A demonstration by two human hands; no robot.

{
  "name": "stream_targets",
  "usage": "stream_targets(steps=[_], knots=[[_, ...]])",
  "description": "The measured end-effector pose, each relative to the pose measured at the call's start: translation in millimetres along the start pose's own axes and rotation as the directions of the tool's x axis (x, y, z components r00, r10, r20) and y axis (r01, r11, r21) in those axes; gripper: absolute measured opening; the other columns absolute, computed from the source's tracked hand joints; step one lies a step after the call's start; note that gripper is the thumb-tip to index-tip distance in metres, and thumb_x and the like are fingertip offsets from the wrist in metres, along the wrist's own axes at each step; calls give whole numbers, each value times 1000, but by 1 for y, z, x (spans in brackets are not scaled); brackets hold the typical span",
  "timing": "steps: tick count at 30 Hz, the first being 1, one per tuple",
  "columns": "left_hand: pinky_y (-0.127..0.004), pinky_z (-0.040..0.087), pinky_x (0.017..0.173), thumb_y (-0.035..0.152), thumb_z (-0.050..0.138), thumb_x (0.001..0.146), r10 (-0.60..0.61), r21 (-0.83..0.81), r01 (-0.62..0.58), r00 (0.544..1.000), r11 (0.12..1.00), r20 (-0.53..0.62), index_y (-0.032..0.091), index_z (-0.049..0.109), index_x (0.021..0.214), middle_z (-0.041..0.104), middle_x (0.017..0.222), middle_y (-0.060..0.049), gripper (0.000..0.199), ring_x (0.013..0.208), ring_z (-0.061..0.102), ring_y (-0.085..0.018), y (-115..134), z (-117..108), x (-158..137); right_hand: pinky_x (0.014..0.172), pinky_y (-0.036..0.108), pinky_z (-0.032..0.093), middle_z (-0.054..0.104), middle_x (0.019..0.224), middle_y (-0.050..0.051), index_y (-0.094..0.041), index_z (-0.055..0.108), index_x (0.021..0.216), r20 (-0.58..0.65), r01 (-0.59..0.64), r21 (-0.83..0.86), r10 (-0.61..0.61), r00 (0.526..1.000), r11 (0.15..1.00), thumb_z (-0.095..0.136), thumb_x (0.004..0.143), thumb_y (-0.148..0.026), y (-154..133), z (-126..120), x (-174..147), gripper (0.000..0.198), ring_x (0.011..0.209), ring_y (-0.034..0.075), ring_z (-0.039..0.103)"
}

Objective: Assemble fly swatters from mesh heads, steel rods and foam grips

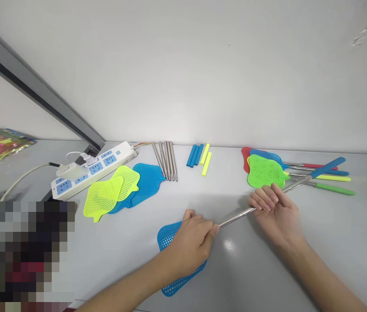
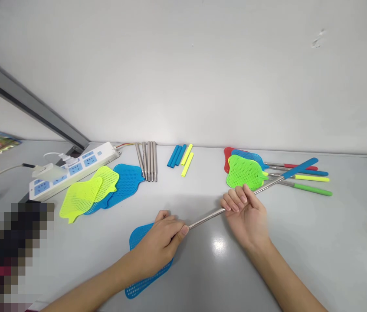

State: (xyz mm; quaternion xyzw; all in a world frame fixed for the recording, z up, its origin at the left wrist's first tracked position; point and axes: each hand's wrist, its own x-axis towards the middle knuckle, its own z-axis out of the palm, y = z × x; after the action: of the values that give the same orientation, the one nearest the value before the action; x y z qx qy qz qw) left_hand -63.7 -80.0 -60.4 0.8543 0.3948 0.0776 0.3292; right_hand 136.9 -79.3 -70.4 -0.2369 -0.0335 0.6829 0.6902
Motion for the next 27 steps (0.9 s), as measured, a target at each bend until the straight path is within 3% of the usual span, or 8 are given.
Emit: stream_targets(steps=[6,12,20,27], knots=[[-33,28,73,25,20,88,27,62,-25,999,998,-27,17,38,60,41,56,2,35,61,38,-12,-3,1,2,49,24,38,27,55,-4,-18,31,58,-7,45,-74,-46,999,996,46,76,-20,-7,-4,6,24,50,8,36],[-34,27,74,36,26,87,48,148,-43,998,988,-29,17,45,70,48,64,0,31,67,41,-14,-6,-2,3,48,24,37,27,53,-4,-18,31,59,-100,134,-6,-134,986,991,43,76,-20,-23,-11,12,21,47,8,34],[-32,27,73,19,21,88,104,290,-88,994,953,-38,17,43,77,52,69,-1,25,66,45,-15,-14,5,6,42,21,33,21,48,-6,-18,25,55,-92,149,-16,-149,985,989,45,73,-17,-29,-11,12,26,42,8,26],[-31,29,68,22,19,88,72,296,-62,997,953,-25,17,45,84,54,73,-3,26,67,48,-16,-10,5,6,41,22,31,15,48,-6,-19,19,55,-142,144,51,-136,980,988,45,71,-15,-18,-13,12,31,41,8,22]])
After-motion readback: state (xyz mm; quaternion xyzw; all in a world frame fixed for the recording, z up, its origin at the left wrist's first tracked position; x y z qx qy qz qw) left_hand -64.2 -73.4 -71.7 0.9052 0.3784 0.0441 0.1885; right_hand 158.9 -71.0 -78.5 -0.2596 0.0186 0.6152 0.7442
